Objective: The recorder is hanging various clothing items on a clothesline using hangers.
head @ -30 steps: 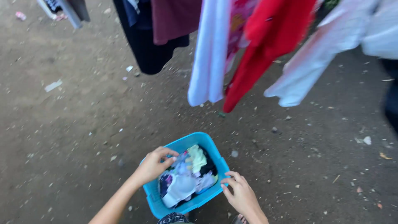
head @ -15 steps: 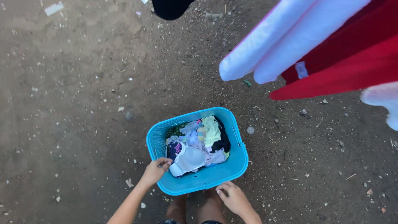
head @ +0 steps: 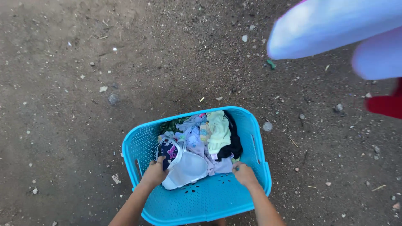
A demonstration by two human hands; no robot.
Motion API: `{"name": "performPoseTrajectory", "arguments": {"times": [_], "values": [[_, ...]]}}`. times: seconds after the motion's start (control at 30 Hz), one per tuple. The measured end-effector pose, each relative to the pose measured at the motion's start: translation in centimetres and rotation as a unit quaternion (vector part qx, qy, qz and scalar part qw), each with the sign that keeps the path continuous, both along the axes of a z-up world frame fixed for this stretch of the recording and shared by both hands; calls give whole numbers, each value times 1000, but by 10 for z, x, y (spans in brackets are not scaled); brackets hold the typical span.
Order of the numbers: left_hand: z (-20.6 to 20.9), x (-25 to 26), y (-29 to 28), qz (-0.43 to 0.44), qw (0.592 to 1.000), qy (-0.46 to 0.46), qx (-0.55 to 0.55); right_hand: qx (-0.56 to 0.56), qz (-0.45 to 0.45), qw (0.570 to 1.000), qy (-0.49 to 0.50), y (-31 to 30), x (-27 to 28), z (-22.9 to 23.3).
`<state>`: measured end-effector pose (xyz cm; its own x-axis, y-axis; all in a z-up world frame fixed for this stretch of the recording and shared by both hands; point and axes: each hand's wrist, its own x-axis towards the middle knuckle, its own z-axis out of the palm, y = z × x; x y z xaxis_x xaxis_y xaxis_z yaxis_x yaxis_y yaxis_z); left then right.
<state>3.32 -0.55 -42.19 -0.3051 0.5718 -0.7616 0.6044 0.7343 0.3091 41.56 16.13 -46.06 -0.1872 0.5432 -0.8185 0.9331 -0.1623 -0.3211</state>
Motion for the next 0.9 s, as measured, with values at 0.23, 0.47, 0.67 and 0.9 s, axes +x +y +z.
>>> {"name": "performPoseTrajectory", "arguments": {"times": [0.23,0.47,0.67,0.9], "values": [[-70,11,4,79,992,-20,-101,-44,42,994,-95,17,-21,-68],[-73,79,4,101,985,0,-137,-95,-33,995,-11,-42,-5,-122],[42,185,36,161,960,-109,201,-161,-205,965,-38,-50,3,-102],[46,262,10,-59,956,-60,282,-183,-453,871,54,-37,30,-112]]}}
